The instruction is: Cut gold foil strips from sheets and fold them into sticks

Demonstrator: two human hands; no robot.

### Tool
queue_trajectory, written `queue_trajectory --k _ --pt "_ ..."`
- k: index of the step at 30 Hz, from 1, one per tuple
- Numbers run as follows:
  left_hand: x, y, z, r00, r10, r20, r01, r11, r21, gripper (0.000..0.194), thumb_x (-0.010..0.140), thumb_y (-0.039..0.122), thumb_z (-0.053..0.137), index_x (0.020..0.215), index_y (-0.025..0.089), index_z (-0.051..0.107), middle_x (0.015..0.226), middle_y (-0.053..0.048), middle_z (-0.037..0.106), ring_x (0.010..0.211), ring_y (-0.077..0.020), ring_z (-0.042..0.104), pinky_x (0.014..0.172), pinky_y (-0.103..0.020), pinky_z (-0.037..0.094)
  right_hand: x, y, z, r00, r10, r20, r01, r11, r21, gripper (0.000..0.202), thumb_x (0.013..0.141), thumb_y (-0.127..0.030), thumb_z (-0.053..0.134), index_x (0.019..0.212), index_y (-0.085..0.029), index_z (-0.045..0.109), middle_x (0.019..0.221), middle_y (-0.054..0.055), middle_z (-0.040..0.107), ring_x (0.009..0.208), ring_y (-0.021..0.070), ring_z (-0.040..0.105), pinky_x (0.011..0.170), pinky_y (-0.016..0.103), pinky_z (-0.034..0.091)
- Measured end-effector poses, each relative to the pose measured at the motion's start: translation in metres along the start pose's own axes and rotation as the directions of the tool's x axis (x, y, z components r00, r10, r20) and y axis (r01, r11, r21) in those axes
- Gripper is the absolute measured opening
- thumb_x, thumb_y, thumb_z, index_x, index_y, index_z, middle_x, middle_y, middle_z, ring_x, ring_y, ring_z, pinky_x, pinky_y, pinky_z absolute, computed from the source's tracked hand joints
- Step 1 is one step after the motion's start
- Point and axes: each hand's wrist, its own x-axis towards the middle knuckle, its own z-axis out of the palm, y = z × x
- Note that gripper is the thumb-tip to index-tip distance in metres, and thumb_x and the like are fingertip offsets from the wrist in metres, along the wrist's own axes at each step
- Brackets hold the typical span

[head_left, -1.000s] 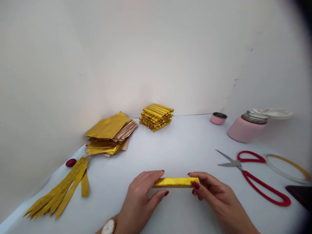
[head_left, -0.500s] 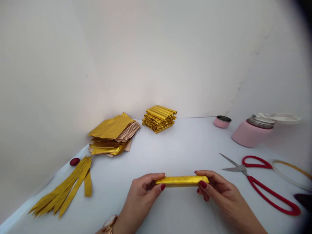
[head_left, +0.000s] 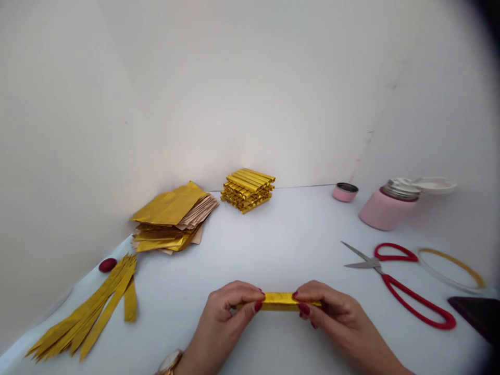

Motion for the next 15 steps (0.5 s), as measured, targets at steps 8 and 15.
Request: queue_trajectory --k 8,15 --pt "-0.0049 0.0041 0.0058 0.993 -0.008 0.115 0.002 0.999 0.047 0.021 0.081 0.010 0.057 0.091 0.022 0.071 0.085 -0.005 0.068 0.077 -0.0142 0.064 0.070 -0.021 0.050 -0.0039 -0.0004 0.0047 0.988 -0.123 0.096 0.137 0.977 -0.162 0.017 0.081 -0.018 0.056 0.091 -0.024 0.068 0.093 0.008 0.063 0.086 0.0197 0.060 0.064 0.026 0.049" --pt "-0.0039 0.0063 0.0086 0.988 -0.007 0.151 0.000 0.999 0.046 0.021 0.082 0.011 0.056 0.090 0.023 0.072 0.082 -0.004 0.068 0.075 -0.0137 0.063 0.069 -0.020 0.049 -0.0058 -0.0009 0.0096 0.977 -0.184 0.106 0.204 0.950 -0.235 0.019 0.082 -0.014 0.053 0.087 -0.022 0.070 0.084 0.007 0.065 0.088 0.0195 0.061 0.066 0.025 0.051"
